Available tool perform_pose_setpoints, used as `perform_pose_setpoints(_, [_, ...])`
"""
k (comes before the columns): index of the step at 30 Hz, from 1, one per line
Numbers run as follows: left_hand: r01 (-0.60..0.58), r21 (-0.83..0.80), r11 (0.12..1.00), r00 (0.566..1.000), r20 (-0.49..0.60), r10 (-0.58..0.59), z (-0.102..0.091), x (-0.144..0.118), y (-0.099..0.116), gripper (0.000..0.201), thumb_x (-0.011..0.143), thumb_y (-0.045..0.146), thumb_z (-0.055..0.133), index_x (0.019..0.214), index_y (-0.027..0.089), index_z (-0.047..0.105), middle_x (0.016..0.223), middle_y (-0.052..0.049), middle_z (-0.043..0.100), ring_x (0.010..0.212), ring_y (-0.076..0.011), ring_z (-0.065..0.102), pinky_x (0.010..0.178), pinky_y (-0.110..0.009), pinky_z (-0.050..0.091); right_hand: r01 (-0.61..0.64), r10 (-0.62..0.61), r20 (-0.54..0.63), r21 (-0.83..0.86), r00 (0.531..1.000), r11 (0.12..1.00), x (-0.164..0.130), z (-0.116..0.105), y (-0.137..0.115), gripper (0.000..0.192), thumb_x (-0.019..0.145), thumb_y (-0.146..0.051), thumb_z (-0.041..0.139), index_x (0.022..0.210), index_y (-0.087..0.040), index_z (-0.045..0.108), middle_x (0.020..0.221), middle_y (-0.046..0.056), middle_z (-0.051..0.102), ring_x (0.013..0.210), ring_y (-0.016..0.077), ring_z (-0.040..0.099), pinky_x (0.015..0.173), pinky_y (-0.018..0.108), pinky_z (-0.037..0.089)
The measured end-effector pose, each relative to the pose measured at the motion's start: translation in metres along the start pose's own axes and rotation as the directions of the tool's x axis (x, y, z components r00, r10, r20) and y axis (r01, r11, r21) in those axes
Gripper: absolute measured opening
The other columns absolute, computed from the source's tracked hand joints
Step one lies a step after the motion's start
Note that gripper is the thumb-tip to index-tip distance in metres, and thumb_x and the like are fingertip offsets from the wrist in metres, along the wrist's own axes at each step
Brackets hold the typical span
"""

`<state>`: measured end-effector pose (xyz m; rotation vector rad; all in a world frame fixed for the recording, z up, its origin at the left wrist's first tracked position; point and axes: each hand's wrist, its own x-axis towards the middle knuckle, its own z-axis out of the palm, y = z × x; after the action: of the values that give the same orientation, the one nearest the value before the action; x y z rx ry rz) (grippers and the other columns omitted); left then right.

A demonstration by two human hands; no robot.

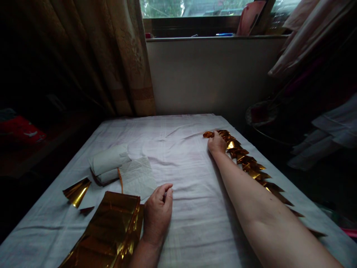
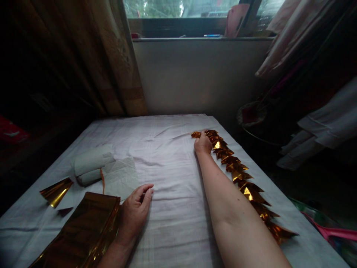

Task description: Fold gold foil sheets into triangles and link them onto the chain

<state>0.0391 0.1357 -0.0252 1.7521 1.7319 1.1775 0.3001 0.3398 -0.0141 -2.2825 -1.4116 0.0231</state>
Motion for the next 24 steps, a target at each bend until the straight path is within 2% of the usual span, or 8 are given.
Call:
perform_pose_setpoints(3, [-0.006,0.004,1.0,1.0,0.007,0.006,-0.001,0.0,0.0,0.027,0.089,0.035,0.05,0.094,0.022,0.073,0.09,-0.005,0.078,0.083,-0.0202,0.073,0.076,-0.031,0.058,0.078,-0.078,0.008,-0.037,0.997,0.996,-0.01,0.002,-0.001,0.047,0.091,-0.018,0.043,0.137,-0.016,0.055,0.123,0.017,0.064,0.107,0.0283,0.061,0.089,0.036,0.046])
perform_pose_setpoints(8, [-0.009,0.004,1.0,1.0,0.013,0.009,-0.001,0.0,0.0,0.027,0.089,0.034,0.05,0.095,0.023,0.074,0.09,-0.005,0.078,0.083,-0.0202,0.073,0.077,-0.031,0.058,0.185,-0.181,0.049,-0.096,0.982,0.978,-0.012,0.009,-0.004,0.043,0.09,-0.02,0.046,0.13,-0.017,0.062,0.134,0.015,0.057,0.119,0.0307,0.052,0.094,0.039,0.043])
perform_pose_setpoints(16, [-0.014,0.01,1.0,1.0,0.017,0.014,0.0,-0.001,-0.001,0.026,0.09,0.033,0.05,0.095,0.023,0.073,0.089,-0.005,0.077,0.081,-0.0197,0.073,0.075,-0.03,0.058,0.262,-0.249,0.105,-0.138,0.963,0.955,0.005,0.019,-0.007,0.039,0.092,-0.025,0.043,0.123,-0.022,0.067,0.128,0.012,0.062,0.113,0.0269,0.055,0.093,0.038,0.043])
perform_pose_setpoints(24, [-0.032,0.017,0.999,0.999,0.006,0.032,0.0,-0.002,0.0,0.025,0.09,0.031,0.05,0.094,0.023,0.073,0.089,-0.004,0.077,0.081,-0.0189,0.073,0.074,-0.029,0.058,0.294,-0.278,0.121,-0.14,0.953,0.946,0.013,0.022,-0.008,0.04,0.092,-0.022,0.041,0.123,-0.017,0.067,0.128,0.013,0.062,0.117,0.0268,0.053,0.096,0.036,0.043])
